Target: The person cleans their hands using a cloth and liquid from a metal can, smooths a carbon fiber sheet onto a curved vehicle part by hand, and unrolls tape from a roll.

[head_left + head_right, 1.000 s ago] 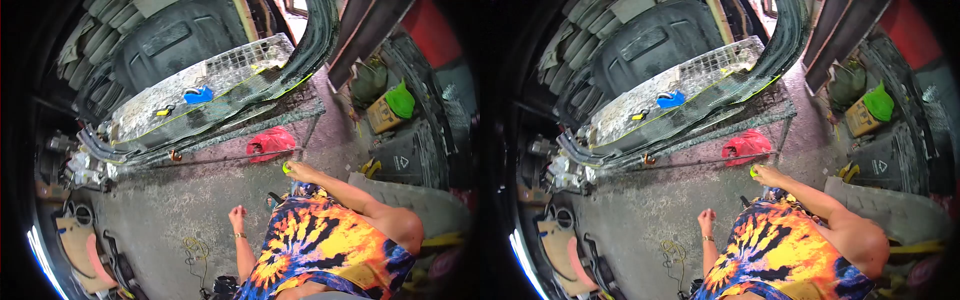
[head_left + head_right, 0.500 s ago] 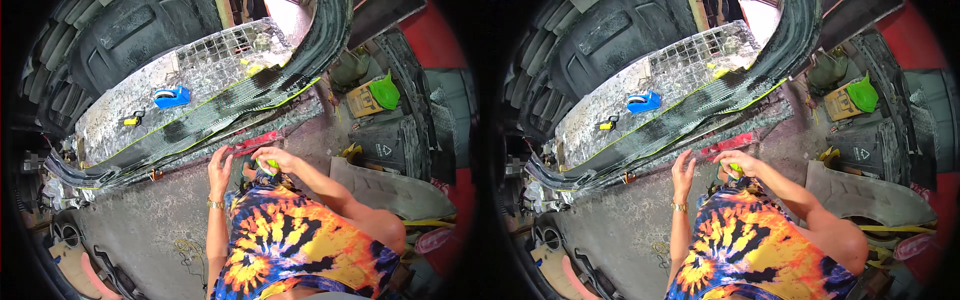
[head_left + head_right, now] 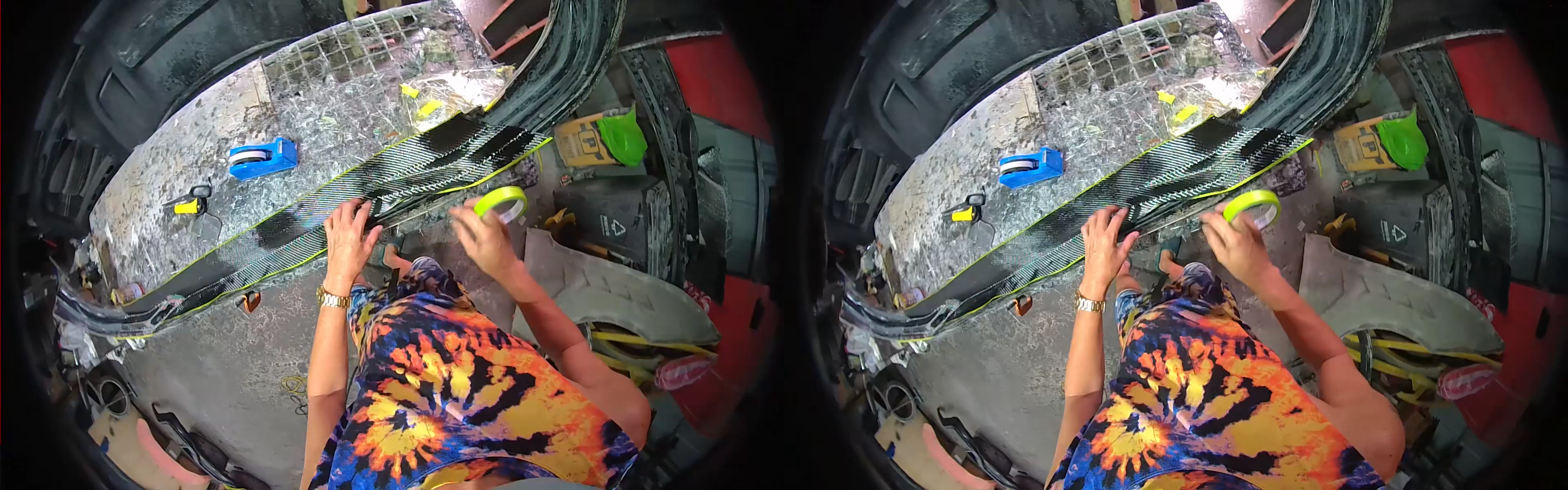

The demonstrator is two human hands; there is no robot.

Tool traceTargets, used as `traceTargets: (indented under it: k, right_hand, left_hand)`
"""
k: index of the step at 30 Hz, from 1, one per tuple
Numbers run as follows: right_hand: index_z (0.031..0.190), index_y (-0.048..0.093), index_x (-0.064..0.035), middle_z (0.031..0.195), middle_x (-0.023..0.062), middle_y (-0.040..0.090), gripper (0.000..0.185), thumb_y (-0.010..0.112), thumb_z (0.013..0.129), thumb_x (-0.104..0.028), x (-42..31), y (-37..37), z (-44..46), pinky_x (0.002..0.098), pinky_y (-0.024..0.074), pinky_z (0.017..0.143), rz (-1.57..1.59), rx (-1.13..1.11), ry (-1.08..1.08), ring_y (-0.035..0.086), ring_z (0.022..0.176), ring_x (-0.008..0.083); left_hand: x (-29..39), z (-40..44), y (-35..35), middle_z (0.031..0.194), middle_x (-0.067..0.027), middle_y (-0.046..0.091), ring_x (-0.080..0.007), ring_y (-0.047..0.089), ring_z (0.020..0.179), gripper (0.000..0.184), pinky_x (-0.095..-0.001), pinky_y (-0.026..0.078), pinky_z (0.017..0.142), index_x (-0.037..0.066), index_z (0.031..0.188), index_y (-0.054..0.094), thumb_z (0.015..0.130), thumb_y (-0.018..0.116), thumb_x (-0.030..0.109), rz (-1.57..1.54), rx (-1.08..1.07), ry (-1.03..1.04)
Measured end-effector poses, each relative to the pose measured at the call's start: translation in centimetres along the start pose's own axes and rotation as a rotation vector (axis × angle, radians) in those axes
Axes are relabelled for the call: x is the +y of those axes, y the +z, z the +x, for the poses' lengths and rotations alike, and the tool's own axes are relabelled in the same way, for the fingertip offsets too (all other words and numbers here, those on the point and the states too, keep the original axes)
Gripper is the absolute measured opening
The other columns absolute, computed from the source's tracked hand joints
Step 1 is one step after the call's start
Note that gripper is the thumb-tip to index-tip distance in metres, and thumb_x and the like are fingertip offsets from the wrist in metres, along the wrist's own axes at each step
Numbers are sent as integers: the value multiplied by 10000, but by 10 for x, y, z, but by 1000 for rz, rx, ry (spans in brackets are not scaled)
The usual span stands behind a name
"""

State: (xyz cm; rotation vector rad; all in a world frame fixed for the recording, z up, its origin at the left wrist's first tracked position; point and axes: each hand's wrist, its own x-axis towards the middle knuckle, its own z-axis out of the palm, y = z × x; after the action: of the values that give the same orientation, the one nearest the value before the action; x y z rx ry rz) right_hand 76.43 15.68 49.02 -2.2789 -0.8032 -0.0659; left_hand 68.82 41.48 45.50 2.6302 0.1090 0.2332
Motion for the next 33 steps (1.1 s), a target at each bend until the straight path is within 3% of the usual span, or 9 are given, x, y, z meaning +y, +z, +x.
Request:
traceTargets:
  k: [2,5,10,14,19,23,27,29,33]
  right_hand:
    - [1055,661,-81,1006,113,594,271,723,791,-71,-1,1,23,397,481,784,-86,34,-58,595,907,312]
    - [1085,639,-99,1016,109,605,291,716,805,-116,-2,10,45,400,477,807,-142,-2,-77,590,930,310]
    - [1094,648,-118,1033,102,595,279,711,823,-138,-12,22,55,385,491,807,-183,-87,14,602,932,294]
    - [1083,662,-118,1065,109,588,257,707,831,-136,-15,22,50,379,498,826,-186,-114,123,611,952,292]
    - [1101,641,-122,1043,109,586,281,703,828,-147,-21,30,43,379,500,806,-159,-116,138,609,943,292]
    - [1088,639,-102,1046,117,595,267,697,829,-133,-26,41,39,379,496,808,-101,-143,102,607,952,293]
    - [1080,637,-87,1029,123,602,258,694,831,-127,-35,50,38,380,492,815,-53,-161,82,603,963,298]
    - [1078,638,-81,1020,129,607,254,691,833,-124,-38,53,36,384,490,822,-16,-175,90,599,971,305]
    - [1078,638,-82,1023,133,611,254,691,833,-122,-41,56,31,391,490,821,3,-195,95,599,970,309]
  left_hand:
    - [-14,4,9,1130,-112,598,-310,559,1030,349,-428,411,888,49,1136,628,824,697,190,-92,-70,38]
    - [-23,14,14,1074,-122,620,-320,590,967,299,-414,441,851,36,1121,628,853,665,164,-195,-191,40]
    - [-32,26,17,856,-135,606,-332,603,863,114,-419,467,768,21,870,609,881,610,135,-264,-156,44]
    - [-32,30,19,864,-138,607,-328,605,863,123,-424,468,776,17,902,616,879,612,138,-294,-244,51]
    - [-44,23,17,874,-137,597,-330,599,863,142,-428,472,772,9,946,620,857,631,120,-292,-218,144]
    - [-55,9,8,955,-138,633,-342,602,911,172,-422,482,812,8,993,651,862,640,119,-250,-255,101]
    - [-60,3,13,926,-135,632,-337,605,892,148,-416,479,779,6,952,657,861,640,122,-232,-235,54]
    - [-60,5,16,832,-133,587,-330,598,817,89,-422,478,750,14,843,618,850,632,101,-255,-200,47]
    - [-62,7,16,820,-134,595,-331,610,825,107,-423,484,754,16,840,618,867,615,119,-266,-221,17]
